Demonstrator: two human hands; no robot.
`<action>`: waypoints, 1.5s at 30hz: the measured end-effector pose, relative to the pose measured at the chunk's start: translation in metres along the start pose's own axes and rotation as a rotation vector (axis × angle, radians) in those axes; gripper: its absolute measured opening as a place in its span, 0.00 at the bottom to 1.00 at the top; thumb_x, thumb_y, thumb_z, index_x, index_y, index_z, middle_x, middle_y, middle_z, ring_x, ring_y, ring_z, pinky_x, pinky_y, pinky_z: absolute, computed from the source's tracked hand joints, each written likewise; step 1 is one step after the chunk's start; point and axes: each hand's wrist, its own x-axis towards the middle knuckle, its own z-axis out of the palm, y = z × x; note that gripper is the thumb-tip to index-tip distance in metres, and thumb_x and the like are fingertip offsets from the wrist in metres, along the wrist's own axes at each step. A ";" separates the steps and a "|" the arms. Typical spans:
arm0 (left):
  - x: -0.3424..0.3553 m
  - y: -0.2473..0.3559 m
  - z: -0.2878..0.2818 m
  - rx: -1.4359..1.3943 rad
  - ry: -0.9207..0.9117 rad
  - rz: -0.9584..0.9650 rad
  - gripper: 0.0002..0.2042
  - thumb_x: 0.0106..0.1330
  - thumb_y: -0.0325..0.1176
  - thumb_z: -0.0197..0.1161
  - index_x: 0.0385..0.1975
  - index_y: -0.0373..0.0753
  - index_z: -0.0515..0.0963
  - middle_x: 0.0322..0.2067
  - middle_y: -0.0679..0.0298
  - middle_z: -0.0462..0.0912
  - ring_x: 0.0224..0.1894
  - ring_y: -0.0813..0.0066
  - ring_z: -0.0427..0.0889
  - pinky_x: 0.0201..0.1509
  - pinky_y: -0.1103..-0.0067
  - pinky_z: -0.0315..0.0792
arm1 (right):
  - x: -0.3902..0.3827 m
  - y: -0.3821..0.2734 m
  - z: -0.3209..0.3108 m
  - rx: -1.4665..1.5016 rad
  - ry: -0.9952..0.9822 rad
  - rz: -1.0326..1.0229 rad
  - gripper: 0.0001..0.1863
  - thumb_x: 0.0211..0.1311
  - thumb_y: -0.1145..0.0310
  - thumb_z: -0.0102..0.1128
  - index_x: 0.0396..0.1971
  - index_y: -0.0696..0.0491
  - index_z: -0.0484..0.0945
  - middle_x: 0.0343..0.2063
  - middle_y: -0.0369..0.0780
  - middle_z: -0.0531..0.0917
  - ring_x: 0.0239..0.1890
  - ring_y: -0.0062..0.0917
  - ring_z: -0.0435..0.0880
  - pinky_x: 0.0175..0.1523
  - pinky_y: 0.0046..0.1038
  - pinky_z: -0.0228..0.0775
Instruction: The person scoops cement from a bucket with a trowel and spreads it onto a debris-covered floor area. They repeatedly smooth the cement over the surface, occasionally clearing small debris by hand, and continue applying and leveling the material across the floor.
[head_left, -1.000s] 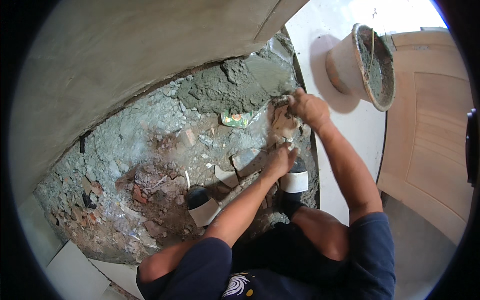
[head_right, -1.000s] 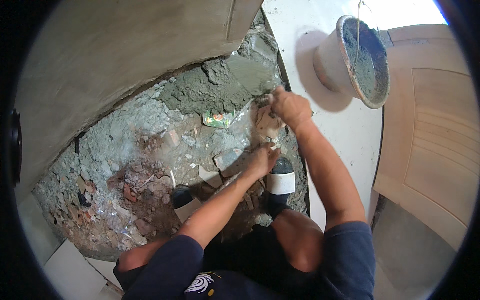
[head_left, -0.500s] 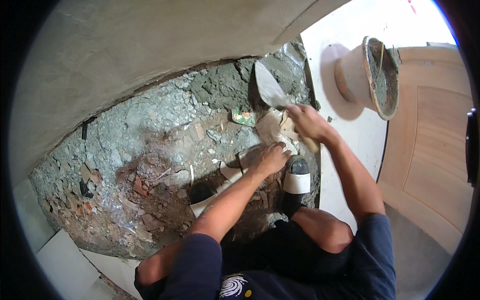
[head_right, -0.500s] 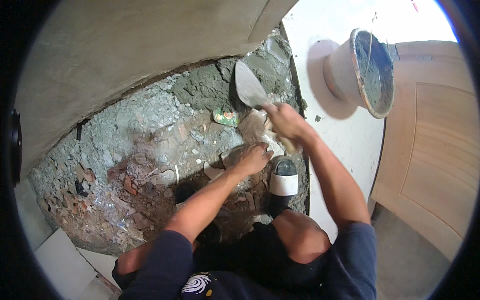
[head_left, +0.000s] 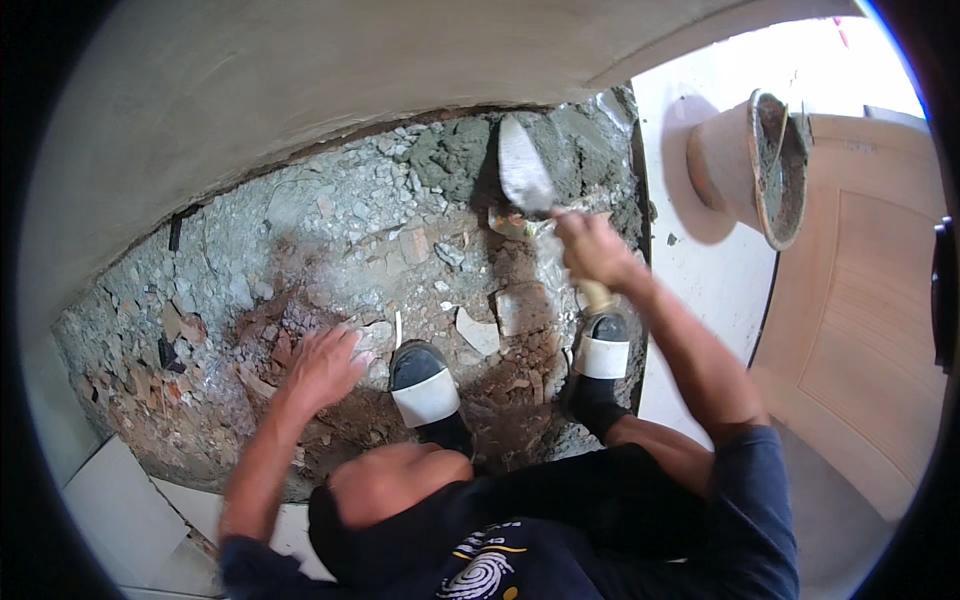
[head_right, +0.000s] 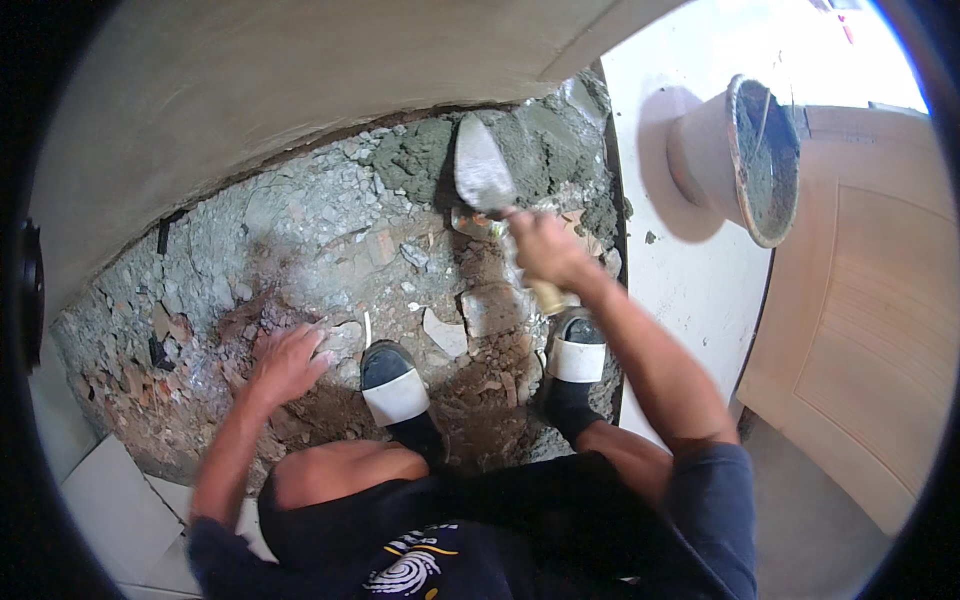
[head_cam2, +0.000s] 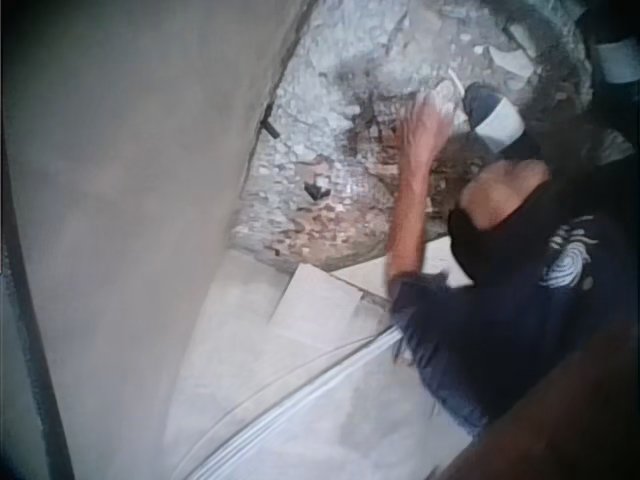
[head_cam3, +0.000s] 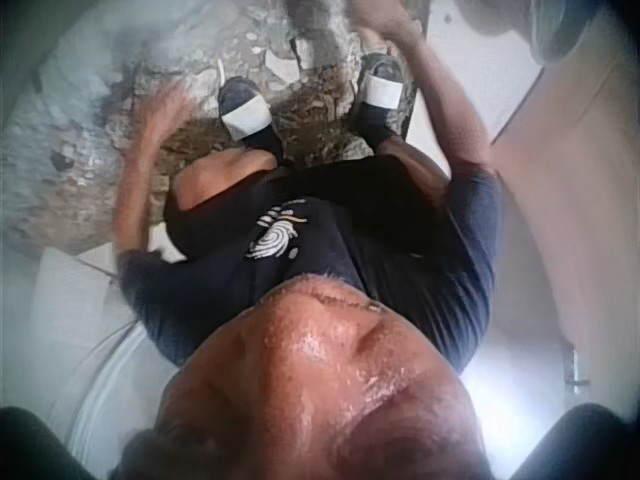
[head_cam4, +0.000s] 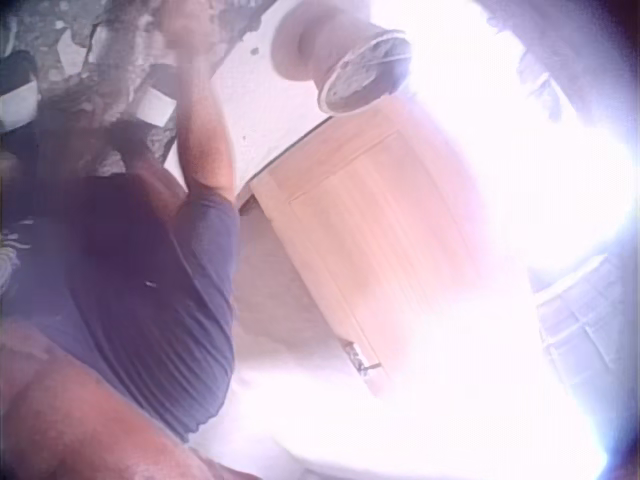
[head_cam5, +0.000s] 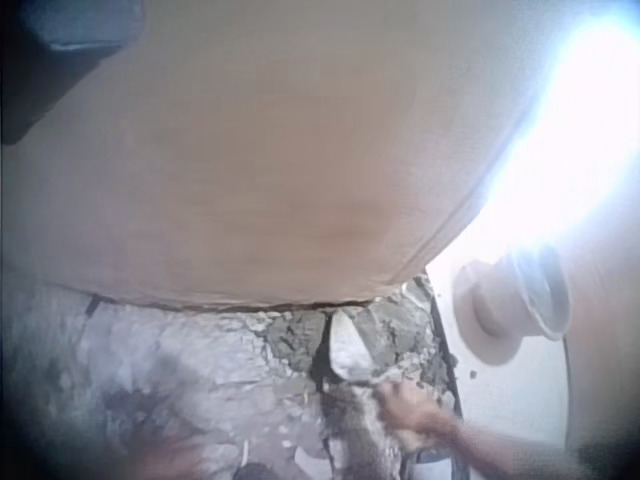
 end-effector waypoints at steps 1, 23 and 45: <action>-0.006 -0.003 0.015 -0.124 0.079 -0.057 0.18 0.64 0.41 0.57 0.49 0.36 0.75 0.43 0.49 0.79 0.48 0.50 0.78 0.53 0.63 0.70 | 0.007 -0.022 0.030 0.015 -0.006 0.006 0.28 0.72 0.52 0.42 0.55 0.63 0.65 0.37 0.52 0.79 0.30 0.35 0.82 0.37 0.36 0.78; 0.029 0.017 0.118 -0.786 0.410 -0.088 0.18 0.67 0.41 0.56 0.49 0.35 0.75 0.42 0.49 0.82 0.44 0.53 0.82 0.49 0.66 0.73 | 0.012 -0.122 0.115 0.173 -0.019 -0.045 0.31 0.69 0.47 0.38 0.43 0.66 0.72 0.35 0.63 0.79 0.45 0.57 0.78 0.54 0.46 0.68; 0.112 -0.007 0.006 -0.929 0.607 -0.078 0.16 0.71 0.38 0.55 0.50 0.32 0.75 0.44 0.57 0.81 0.43 0.71 0.80 0.49 0.76 0.71 | -0.130 0.055 -0.064 -0.476 0.158 -0.184 0.20 0.57 0.53 0.62 0.29 0.58 0.74 0.19 0.49 0.79 0.23 0.41 0.81 0.32 0.39 0.73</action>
